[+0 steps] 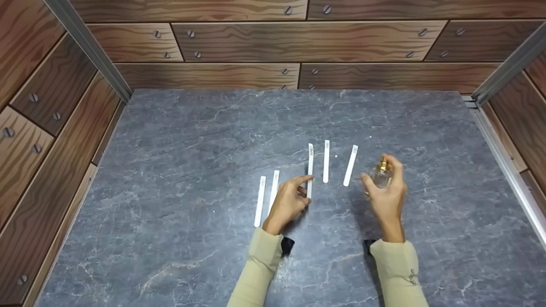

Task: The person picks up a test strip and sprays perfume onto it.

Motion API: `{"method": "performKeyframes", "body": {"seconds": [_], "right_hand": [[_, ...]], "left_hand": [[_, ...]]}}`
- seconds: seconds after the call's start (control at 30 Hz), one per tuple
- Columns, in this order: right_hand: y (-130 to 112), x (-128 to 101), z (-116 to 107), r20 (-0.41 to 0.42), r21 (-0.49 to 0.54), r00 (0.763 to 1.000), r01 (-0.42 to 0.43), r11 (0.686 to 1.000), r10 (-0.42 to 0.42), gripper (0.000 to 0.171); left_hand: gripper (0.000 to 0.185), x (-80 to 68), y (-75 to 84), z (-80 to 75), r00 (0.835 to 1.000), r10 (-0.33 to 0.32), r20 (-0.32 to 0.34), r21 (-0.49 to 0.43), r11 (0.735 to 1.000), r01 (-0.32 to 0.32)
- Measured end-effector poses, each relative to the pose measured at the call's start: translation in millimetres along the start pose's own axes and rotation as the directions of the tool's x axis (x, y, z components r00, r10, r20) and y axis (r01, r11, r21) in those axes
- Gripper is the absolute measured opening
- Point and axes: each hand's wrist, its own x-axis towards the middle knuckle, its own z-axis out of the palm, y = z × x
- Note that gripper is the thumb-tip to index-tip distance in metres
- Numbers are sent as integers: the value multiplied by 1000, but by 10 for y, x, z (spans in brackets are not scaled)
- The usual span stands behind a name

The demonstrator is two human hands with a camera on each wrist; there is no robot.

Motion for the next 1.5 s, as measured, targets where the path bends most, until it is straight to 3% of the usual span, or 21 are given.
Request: {"method": "performKeyframes", "body": {"seconds": [0.27,0.53,1.03,1.33,1.5], "right_hand": [[-18,32,-16,-6,8,1000,-20,1000,20,60],[-58,47,7,-16,10,1000,1,1000,-1,61],[10,35,-17,-31,-36,999,8,999,-9,61],[-84,29,1,-13,11,1000,2,1000,-2,58],[-57,39,1,-5,29,1000,-14,999,14,60]], "left_hand": [[56,79,-22,22,999,-30,37,-23,999,30],[58,172,-29,15,995,-101,26,-84,991,103],[53,319,-40,-3,988,-147,37,-113,982,151],[54,369,-27,-8,974,-197,112,-185,959,216],[51,404,-41,9,967,-222,121,-213,946,244]]}}
